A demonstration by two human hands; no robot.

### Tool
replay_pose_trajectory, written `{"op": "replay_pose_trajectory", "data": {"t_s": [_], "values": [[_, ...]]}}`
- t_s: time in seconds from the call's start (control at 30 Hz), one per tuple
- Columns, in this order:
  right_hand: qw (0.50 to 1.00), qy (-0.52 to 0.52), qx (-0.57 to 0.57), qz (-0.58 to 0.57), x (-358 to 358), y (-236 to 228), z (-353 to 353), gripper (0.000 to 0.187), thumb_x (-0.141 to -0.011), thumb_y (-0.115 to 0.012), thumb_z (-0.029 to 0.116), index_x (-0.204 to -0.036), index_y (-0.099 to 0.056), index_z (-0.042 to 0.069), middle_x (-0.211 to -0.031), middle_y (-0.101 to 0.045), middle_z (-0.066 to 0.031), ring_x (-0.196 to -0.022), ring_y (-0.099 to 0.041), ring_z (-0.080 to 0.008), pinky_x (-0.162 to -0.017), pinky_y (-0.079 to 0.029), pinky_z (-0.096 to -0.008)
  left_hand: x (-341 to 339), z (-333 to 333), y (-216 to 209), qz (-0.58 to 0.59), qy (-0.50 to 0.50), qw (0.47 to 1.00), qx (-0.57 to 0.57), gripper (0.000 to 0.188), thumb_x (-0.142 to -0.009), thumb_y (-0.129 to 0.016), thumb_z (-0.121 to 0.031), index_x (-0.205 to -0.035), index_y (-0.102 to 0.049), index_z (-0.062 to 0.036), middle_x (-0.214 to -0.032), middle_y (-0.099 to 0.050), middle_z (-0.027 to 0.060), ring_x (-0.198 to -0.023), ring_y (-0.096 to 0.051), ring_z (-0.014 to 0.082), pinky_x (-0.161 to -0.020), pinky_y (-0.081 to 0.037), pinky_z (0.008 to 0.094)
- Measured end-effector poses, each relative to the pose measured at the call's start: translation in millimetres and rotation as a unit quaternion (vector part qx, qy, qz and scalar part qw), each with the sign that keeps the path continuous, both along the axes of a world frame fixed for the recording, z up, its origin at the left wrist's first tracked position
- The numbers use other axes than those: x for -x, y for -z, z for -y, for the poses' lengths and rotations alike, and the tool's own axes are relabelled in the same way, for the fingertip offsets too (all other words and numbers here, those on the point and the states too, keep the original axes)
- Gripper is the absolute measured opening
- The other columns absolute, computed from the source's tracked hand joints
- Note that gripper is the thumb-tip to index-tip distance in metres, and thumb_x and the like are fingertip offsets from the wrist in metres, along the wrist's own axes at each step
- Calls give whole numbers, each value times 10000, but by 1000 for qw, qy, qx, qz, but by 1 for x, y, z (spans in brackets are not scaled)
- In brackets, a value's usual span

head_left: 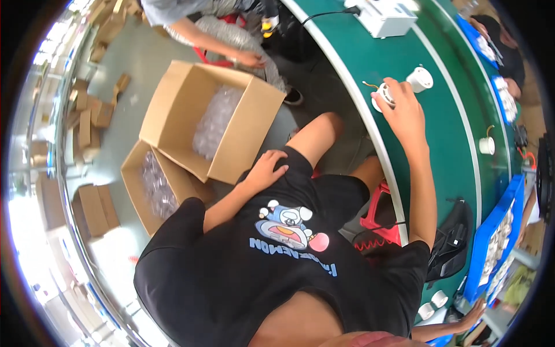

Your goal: The person packs electronic components by hand into plastic cases, then places the filled plastic cases into cardboard boxes.

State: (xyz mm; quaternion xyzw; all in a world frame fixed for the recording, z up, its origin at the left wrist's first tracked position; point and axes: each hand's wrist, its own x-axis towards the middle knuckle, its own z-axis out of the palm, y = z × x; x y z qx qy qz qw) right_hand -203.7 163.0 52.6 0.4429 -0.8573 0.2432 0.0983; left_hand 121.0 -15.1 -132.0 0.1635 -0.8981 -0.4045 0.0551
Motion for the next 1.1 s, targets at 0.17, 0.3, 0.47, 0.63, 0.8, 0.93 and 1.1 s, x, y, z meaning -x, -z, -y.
{"op": "replay_pose_trajectory", "data": {"t_s": [0.17,0.3,0.47,0.63,0.8,0.93,1.1], "values": [[999,10,-9,-35,1,21,18,391,-882,-680,375,-1125,-618,75,-973,-587,-119,-785,-662,-323,-629,-533,-419,-38,24,14,123,-150,971,-142,467,-894,-672,-345,-1195,-571,-3,-1186,-573,222,-1143,-541,377,-981,-441,423],[990,18,84,-115,2,40,19,414,-839,-743,296,-1144,-604,54,-985,-615,-127,-770,-668,-312,-616,-541,-395,-85,60,44,118,-248,956,99,576,-833,-732,-315,-1250,-508,12,-1245,-518,258,-1166,-487,426,-1000,-412,468],[985,18,100,-138,3,41,19,469,-822,-771,286,-1156,-584,15,-985,-625,-137,-784,-667,-303,-616,-542,-380,-121,118,90,160,-319,904,236,738,-781,-766,-322,-1323,-403,23,-1296,-475,291,-1224,-471,428,-1001,-427,471],[985,32,92,-140,2,43,21,478,-826,-766,295,-1167,-577,18,-991,-629,-145,-795,-667,-313,-638,-541,-390,-140,160,144,309,-307,900,21,734,-742,-783,-341,-1313,-453,-18,-1213,-582,251,-1136,-577,391,-944,-484,453],[983,74,48,-160,0,44,13,518,-842,-748,320,-1212,-556,13,-1085,-627,-195,-919,-657,-372,-744,-539,-432,-130,177,162,346,-281,895,-6,598,-739,-759,-352,-1240,-574,-82,-1106,-664,197,-1028,-639,381,-909,-503,464],[990,104,65,-73,-6,45,17,678,-863,-735,361,-1334,-461,-43,-1274,-550,-267,-1163,-566,-396,-975,-452,-442,-144,190,174,292,-228,929,6,519,-763,-726,-339,-1192,-610,-72,-1127,-648,190,-1029,-635,387,-888,-515,468],[984,162,73,20,-12,48,19,736,-892,-713,367,-1383,-394,-77,-1328,-501,-290,-1219,-526,-387,-1024,-419,-436,-146,177,175,215,-239,946,34,477,-783,-723,-320,-1176,-608,-75,-1118,-633,172,-1022,-636,377,-867,-528,469]]}}
